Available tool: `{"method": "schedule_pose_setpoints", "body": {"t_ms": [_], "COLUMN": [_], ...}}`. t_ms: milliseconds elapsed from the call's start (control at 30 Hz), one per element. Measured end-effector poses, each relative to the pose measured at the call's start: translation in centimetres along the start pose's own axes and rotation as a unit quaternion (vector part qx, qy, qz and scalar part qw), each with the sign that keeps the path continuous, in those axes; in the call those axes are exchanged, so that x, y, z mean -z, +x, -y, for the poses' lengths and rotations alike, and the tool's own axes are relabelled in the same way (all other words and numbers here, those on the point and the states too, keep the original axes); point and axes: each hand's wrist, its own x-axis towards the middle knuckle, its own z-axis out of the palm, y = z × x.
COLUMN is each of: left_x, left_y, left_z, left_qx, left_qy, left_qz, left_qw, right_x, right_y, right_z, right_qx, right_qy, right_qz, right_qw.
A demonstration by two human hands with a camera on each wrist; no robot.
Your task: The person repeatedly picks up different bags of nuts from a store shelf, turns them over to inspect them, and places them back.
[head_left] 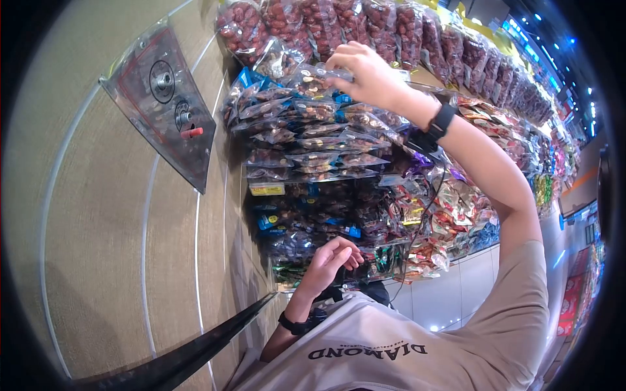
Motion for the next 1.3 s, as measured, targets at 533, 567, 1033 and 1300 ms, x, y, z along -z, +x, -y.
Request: {"method": "schedule_pose_setpoints", "body": {"t_ms": [533,567,1033,1300], "left_x": [-2.8,-3.2,-8.1,-10.2], "left_y": [-0.3,-0.4,-4.7,-5.2], "left_z": [-2.0,-2.8,-4.5,-1.0], "left_qx": [-0.089,-0.11,-0.043,-0.042], "left_qy": [0.026,0.008,0.021,0.112], "left_qz": [0.008,0.022,0.029,0.215], "left_qw": [0.996,0.994,0.998,0.969], "right_x": [13.9,14.1,12.2,13.5], "right_y": [-10.9,-13.0,-26.7,-27.9], "right_z": [10.9,12.8,27.4,28.4], "right_qx": [-0.494,-0.5,-0.576,-0.62], "right_qy": [0.53,0.562,0.555,0.485], "right_qz": [-0.078,-0.047,-0.2,-0.21], "right_qw": [0.684,0.657,0.566,0.58]}}
